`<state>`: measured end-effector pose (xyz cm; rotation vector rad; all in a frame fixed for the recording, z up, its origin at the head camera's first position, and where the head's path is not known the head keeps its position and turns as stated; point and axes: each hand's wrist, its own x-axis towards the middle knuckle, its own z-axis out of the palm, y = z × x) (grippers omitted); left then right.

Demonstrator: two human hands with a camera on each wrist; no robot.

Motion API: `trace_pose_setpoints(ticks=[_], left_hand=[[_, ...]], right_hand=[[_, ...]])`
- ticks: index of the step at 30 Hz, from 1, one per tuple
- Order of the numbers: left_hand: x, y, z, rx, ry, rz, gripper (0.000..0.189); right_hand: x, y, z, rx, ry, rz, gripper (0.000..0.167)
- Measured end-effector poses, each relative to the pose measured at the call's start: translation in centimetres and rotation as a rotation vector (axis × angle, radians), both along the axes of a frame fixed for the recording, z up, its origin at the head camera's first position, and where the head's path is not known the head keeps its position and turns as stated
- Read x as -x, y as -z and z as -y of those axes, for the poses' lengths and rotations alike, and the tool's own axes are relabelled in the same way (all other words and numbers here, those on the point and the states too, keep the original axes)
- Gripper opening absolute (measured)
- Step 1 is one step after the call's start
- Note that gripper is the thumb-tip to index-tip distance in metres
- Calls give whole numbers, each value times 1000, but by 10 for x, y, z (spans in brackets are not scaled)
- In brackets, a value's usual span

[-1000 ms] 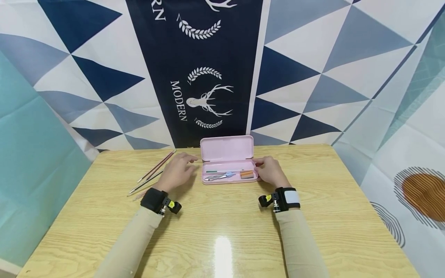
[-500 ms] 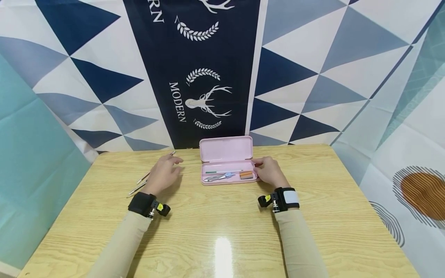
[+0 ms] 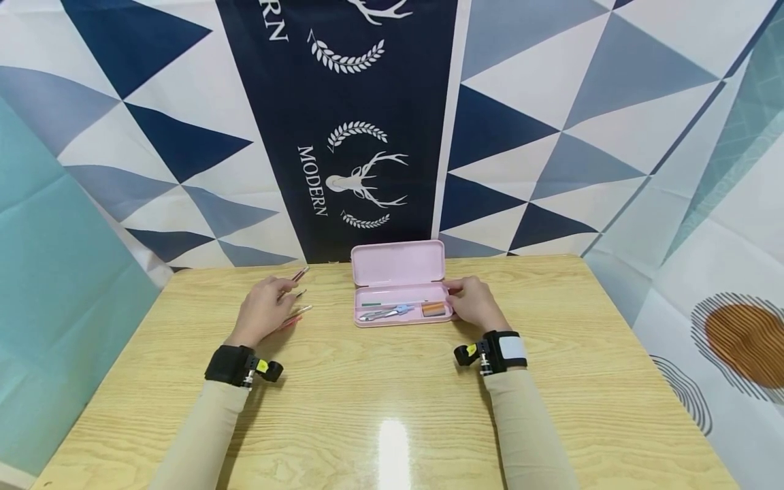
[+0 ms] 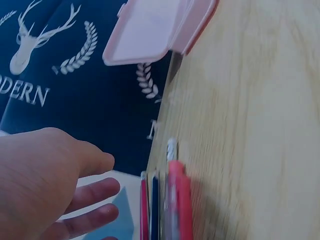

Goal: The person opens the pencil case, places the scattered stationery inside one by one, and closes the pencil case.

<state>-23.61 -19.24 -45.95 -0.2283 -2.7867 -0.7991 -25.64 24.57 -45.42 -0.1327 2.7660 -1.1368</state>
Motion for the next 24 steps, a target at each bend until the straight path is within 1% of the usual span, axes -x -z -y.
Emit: trace_pose_setpoints(ticks=[2, 5, 6, 10, 11, 12, 13, 16, 18, 19, 20, 23, 24], left_hand=[[-2, 0, 4, 6, -17, -1, 31], [-5, -2, 9, 17, -42, 26, 32], [-9, -7, 8, 23, -52, 53, 32], [-9, -5, 17, 38, -76, 82, 30], [-8, -2, 20, 37, -78, 86, 30], [-3, 6, 25, 41, -82, 74, 29], [-2, 9, 29, 38, -85, 73, 28], [10, 33, 46, 65, -100, 48, 27], [9, 35, 51, 74, -110, 68, 28], [4, 28, 50, 71, -114, 91, 30], [2, 25, 50, 73, -122, 107, 31], [-17, -3, 43, 58, -142, 187, 34], [-20, -7, 42, 62, -152, 194, 34]], right_hand=[[0, 0, 0, -3, 3, 5, 42], [1, 0, 0, -12, 4, 10, 42], [1, 0, 0, -17, 3, 10, 42], [1, -1, 0, -24, 5, 14, 42], [2, -1, 1, -24, 8, 17, 42], [2, -1, 1, -25, 8, 17, 42], [2, -1, 1, -24, 9, 18, 42], [2, 0, 1, -23, 5, 18, 42], [2, 0, 1, -22, 4, 18, 42], [1, 0, 1, -21, 4, 19, 42], [1, -1, 1, -21, 4, 20, 42], [2, 0, 1, -17, 8, 22, 42], [2, 0, 1, -14, 7, 19, 42]])
